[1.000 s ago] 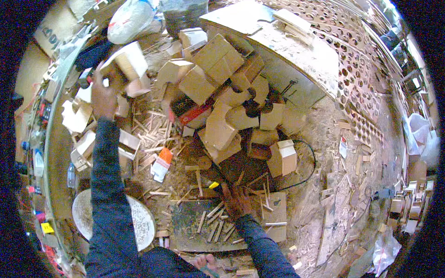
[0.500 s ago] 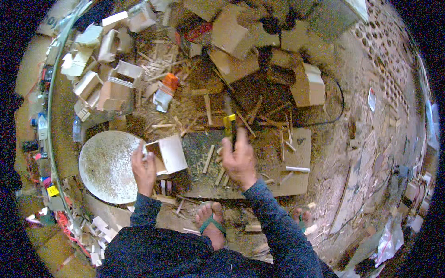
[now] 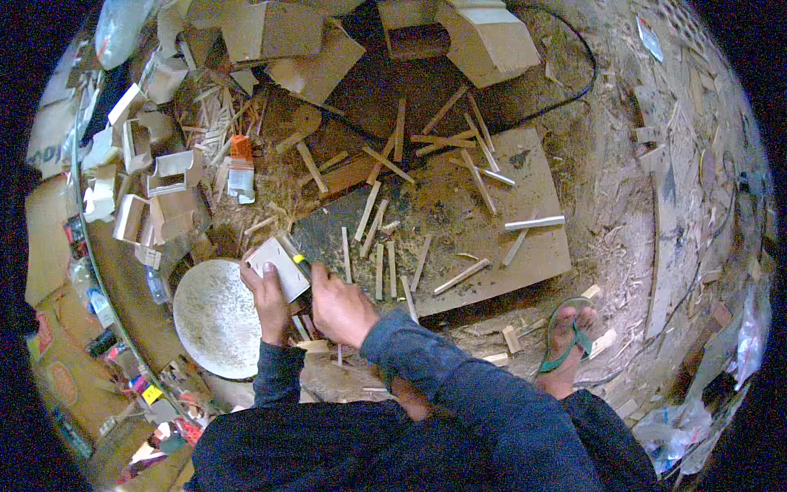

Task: The person sits on the floor and uses a chisel to repeatedly shave and shape small rectangular wooden blocks. They hold each block in one hand and use the chisel in the other to remove thin layers of wood, then place the finished pieces into a pile.

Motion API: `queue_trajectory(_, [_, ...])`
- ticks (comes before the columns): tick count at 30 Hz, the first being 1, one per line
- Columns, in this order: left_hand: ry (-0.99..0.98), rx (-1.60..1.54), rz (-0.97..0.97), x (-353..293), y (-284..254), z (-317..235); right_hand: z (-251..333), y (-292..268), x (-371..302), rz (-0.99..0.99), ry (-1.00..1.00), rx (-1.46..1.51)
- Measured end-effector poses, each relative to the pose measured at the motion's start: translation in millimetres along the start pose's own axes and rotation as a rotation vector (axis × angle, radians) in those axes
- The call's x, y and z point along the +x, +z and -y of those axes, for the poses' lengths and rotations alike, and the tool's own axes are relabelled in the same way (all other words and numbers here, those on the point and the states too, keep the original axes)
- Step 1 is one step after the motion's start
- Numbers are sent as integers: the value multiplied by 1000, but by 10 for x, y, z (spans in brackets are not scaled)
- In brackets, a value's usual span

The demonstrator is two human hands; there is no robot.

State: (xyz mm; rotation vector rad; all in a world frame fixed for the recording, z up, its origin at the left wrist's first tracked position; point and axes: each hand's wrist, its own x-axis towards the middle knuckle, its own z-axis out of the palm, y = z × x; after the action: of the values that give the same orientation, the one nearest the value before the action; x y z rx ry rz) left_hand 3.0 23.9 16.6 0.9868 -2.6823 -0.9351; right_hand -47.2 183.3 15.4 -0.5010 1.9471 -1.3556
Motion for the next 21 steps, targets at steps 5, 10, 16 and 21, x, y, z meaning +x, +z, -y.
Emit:
queue_trajectory(5, [-16, 21, -88, 4, 96, 16, 147, -74, 295, 141, 56, -105])
queue_trajectory(10, [71, 133, -148, 8, 157, -14, 138, -93, 380, 197, 98, -91])
queue_trajectory(16, [20, 103, -205, 13, 182, -83, -87, 33, -243, 198, 41, -235])
queue_trajectory(21, [-7, 49, -223, 5, 197, -126, -159, -94, -533, 196, 103, -67])
